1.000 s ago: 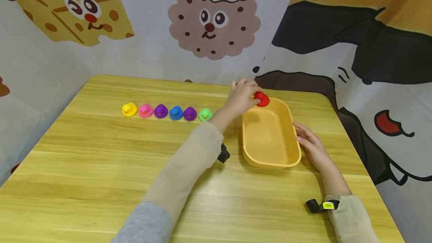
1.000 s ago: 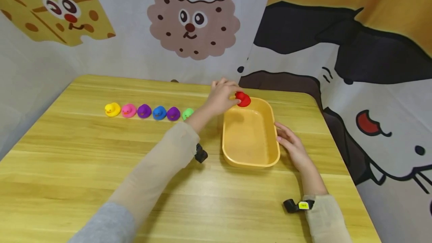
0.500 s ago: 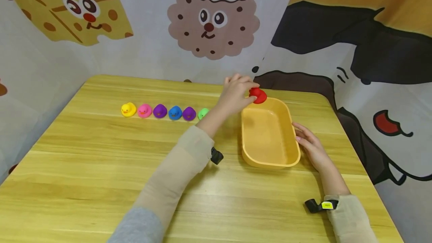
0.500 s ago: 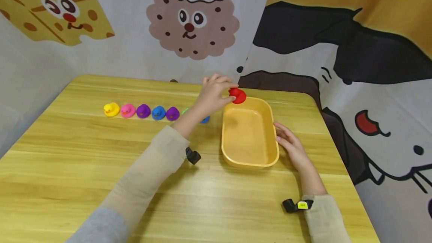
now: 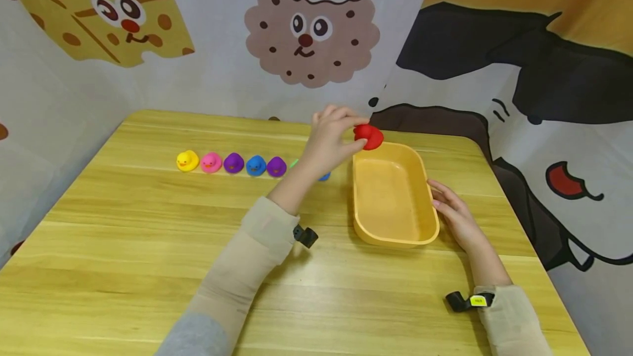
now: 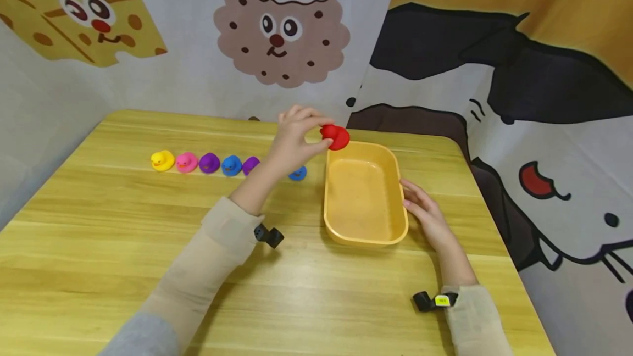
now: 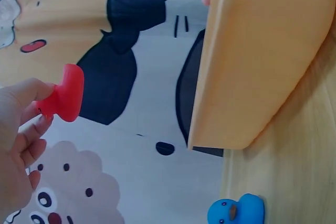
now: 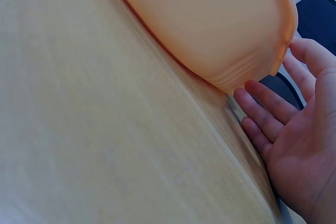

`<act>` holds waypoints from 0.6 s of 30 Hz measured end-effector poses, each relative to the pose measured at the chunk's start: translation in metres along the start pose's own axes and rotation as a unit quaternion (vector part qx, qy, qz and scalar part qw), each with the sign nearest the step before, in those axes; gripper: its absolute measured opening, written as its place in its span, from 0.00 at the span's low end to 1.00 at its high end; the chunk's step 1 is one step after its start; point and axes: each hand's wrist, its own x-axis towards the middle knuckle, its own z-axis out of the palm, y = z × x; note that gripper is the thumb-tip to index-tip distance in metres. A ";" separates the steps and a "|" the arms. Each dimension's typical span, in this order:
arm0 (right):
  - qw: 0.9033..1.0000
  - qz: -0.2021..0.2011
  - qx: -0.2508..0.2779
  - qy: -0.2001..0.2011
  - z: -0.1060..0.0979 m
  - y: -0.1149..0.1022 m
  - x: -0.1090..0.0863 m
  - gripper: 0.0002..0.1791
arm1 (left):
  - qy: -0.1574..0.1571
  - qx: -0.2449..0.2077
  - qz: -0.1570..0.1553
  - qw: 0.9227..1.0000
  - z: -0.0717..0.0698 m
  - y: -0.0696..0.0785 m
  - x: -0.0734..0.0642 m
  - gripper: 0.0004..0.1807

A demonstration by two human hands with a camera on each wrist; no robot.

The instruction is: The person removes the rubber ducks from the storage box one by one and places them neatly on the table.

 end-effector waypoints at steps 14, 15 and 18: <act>1.000 0.009 -0.006 0.006 0.000 -0.001 0.000 0.26 | 0.080 -0.060 0.000 0.995 -0.038 -0.012 -0.030 0.18; 1.000 0.009 -0.007 0.006 0.001 -0.001 0.000 0.26 | 0.090 -0.060 0.004 0.994 -0.040 -0.014 -0.032 0.18; 1.000 0.010 -0.009 0.007 0.001 -0.002 -0.001 0.26 | 0.113 -0.063 0.007 0.992 -0.049 -0.020 -0.038 0.17</act>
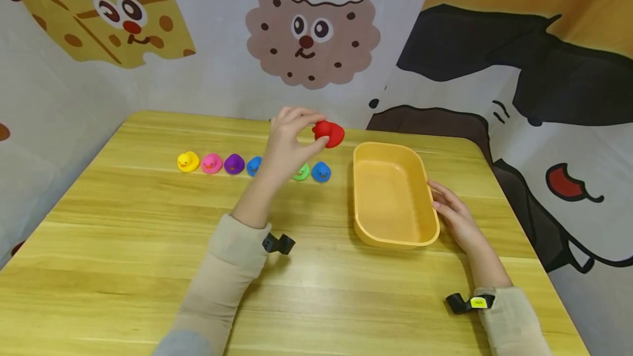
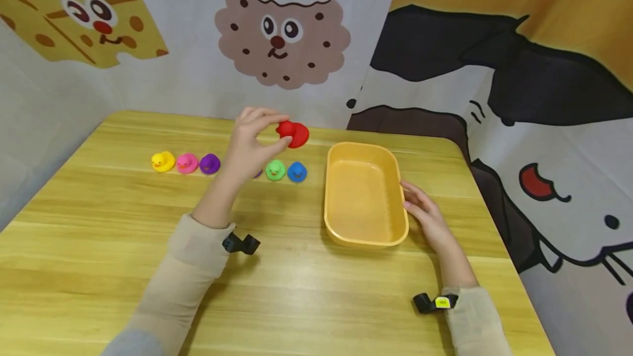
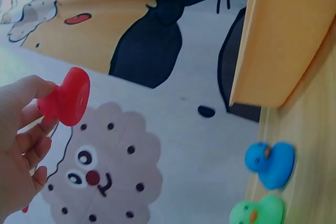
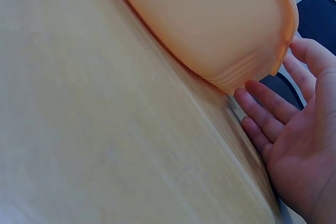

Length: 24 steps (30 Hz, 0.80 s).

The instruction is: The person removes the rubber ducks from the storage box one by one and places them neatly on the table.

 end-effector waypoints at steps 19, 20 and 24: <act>1.000 0.012 -0.015 0.006 -0.002 0.002 0.000 0.26 | 0.076 0.027 -0.008 0.997 -0.059 -0.034 -0.023 0.15; 1.000 0.014 -0.017 0.007 -0.002 0.002 0.000 0.26 | 0.077 0.029 -0.014 0.997 -0.062 -0.035 -0.024 0.15; 1.000 0.013 -0.017 0.007 -0.003 0.002 0.000 0.26 | 0.081 0.049 -0.044 0.995 -0.074 -0.040 -0.028 0.16</act>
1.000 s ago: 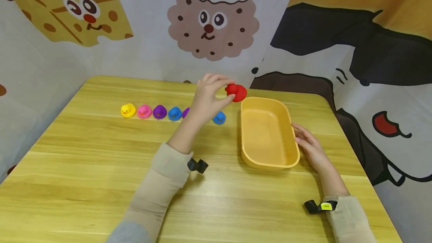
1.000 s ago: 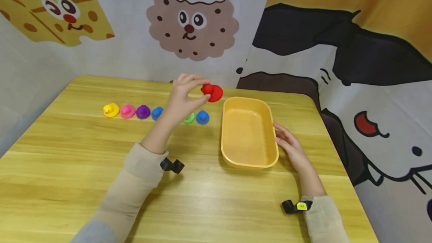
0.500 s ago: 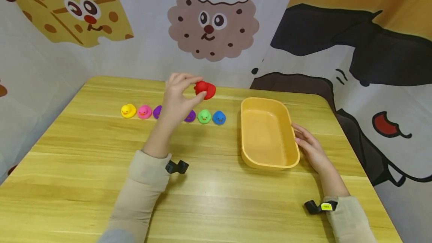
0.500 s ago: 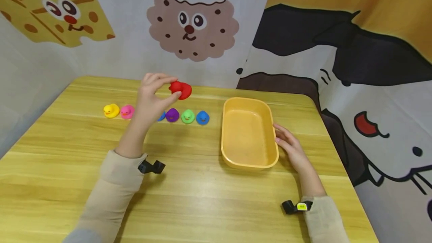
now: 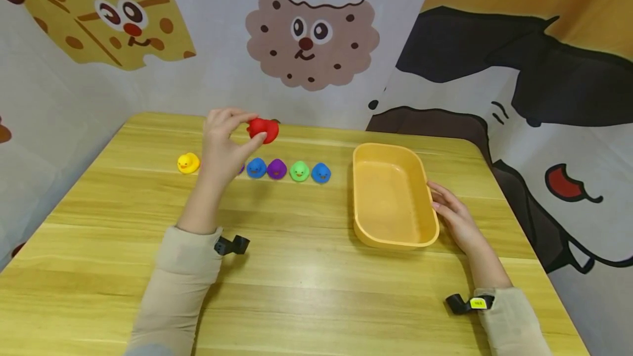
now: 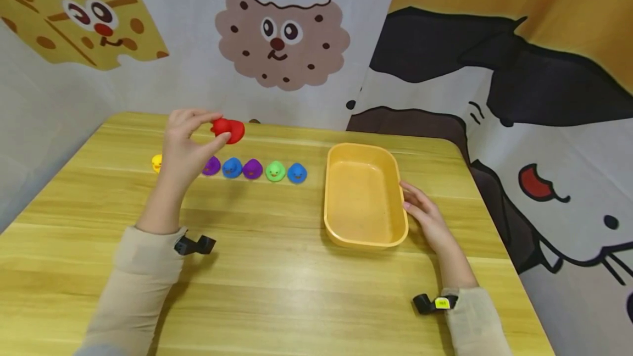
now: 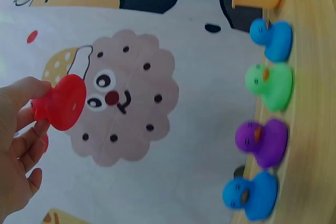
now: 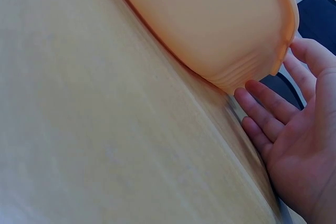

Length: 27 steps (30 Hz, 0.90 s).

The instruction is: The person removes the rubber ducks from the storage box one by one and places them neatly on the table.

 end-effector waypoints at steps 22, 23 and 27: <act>1.000 -0.014 0.011 -0.004 0.003 -0.002 -0.001 0.26 | 0.029 0.090 -0.085 0.992 -0.050 -0.045 -0.012 0.17; 1.000 -0.013 0.012 -0.004 0.003 -0.002 -0.001 0.26 | 0.032 0.091 -0.089 0.991 -0.052 -0.047 -0.012 0.17; 1.000 -0.012 0.008 -0.003 0.003 -0.002 -0.001 0.26 | 0.044 0.098 -0.113 0.988 -0.061 -0.055 -0.014 0.18</act>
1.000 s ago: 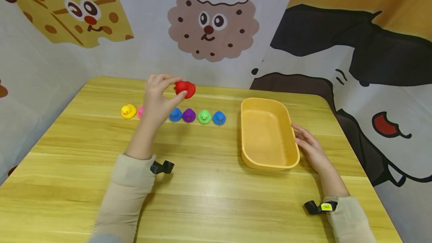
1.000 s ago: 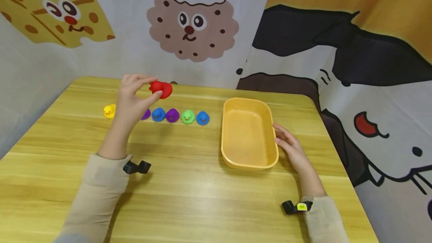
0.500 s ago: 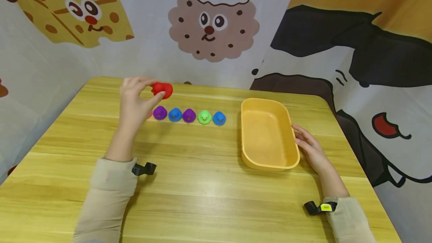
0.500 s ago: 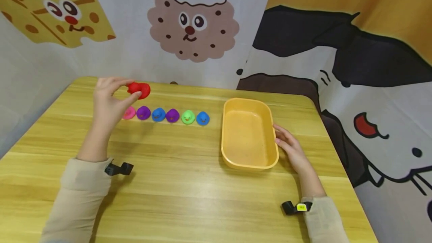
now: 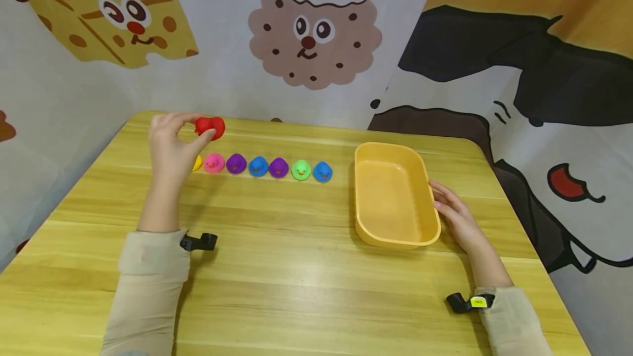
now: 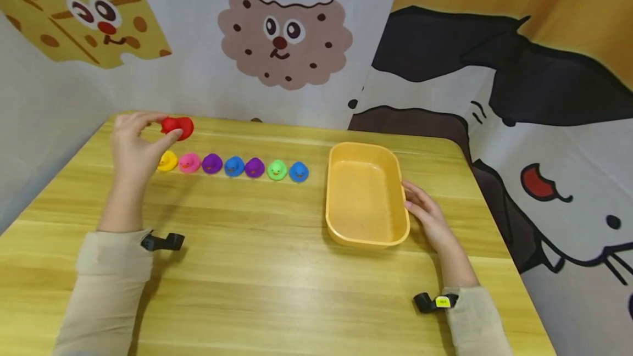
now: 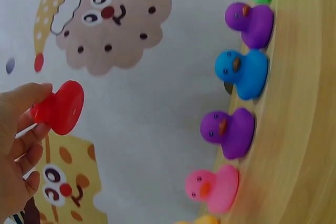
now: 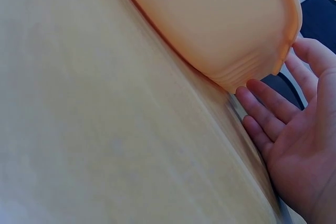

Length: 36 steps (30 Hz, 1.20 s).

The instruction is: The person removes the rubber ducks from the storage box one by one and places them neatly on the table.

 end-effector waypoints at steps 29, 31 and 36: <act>1.000 0.009 -0.002 0.001 -0.001 0.000 0.000 0.26 | 0.039 0.043 -0.205 0.977 -0.025 -0.068 -0.005 0.24; 1.000 0.009 -0.002 0.002 -0.001 0.000 0.000 0.26 | 0.038 0.047 -0.223 0.973 -0.025 -0.072 -0.006 0.25; 1.000 0.002 -0.001 0.002 -0.001 -0.001 0.000 0.26 | 0.034 0.064 -0.243 0.967 -0.024 -0.081 -0.011 0.25</act>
